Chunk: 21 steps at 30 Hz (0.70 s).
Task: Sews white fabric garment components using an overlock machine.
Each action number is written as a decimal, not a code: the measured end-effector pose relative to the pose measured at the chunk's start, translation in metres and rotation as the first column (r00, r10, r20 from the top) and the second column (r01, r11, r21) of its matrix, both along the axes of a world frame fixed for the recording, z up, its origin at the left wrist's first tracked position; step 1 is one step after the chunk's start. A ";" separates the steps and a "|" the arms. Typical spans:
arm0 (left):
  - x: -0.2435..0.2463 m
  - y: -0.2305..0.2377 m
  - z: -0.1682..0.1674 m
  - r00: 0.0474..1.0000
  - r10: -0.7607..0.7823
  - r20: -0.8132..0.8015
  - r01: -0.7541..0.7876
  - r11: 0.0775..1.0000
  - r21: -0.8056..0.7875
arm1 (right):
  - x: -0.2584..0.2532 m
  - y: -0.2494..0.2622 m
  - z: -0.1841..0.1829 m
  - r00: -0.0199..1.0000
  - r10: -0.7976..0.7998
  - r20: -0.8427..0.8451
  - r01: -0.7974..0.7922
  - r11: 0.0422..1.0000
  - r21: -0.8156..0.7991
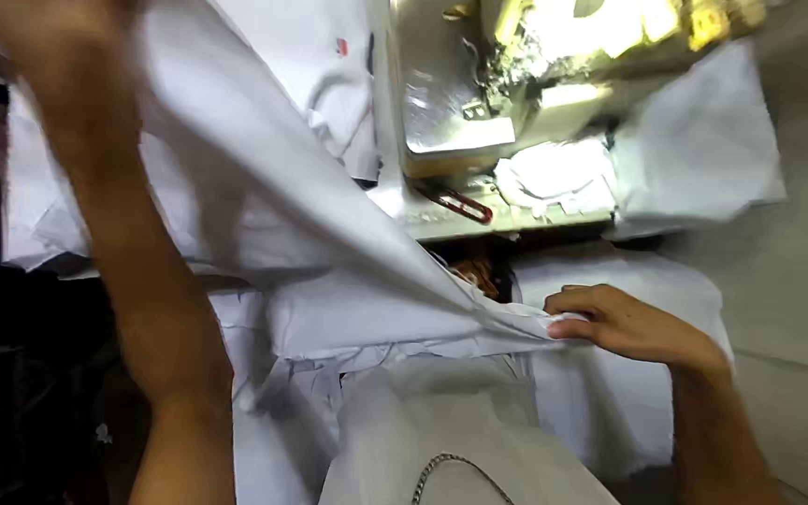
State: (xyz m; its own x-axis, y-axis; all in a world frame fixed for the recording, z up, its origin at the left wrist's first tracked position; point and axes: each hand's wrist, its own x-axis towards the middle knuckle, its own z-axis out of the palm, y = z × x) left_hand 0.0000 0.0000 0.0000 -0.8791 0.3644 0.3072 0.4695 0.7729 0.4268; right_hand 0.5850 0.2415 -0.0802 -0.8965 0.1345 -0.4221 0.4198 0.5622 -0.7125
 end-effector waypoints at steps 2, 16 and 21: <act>0.029 -0.020 -0.019 0.936 -0.327 0.128 0.287 0.922 0.260 | 0.025 0.002 0.024 0.947 0.005 0.322 -0.015 0.999 0.029; 0.218 0.065 0.008 0.469 -0.876 -0.113 0.790 0.358 0.498 | -0.159 -0.035 -0.036 0.776 -0.131 -0.617 0.453 0.797 0.400; 0.228 0.073 0.002 0.498 -0.866 -0.039 0.744 0.404 0.533 | -0.177 -0.043 0.008 0.643 -0.310 -0.700 0.506 0.858 0.084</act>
State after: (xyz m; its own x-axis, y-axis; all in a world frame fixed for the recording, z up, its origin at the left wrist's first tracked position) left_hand 0.2283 0.0727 0.0023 -0.3040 0.8179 0.4885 0.6188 -0.2203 0.7540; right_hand 0.4080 0.1986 -0.0725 -0.7510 0.5660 0.3402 0.1445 0.6435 -0.7517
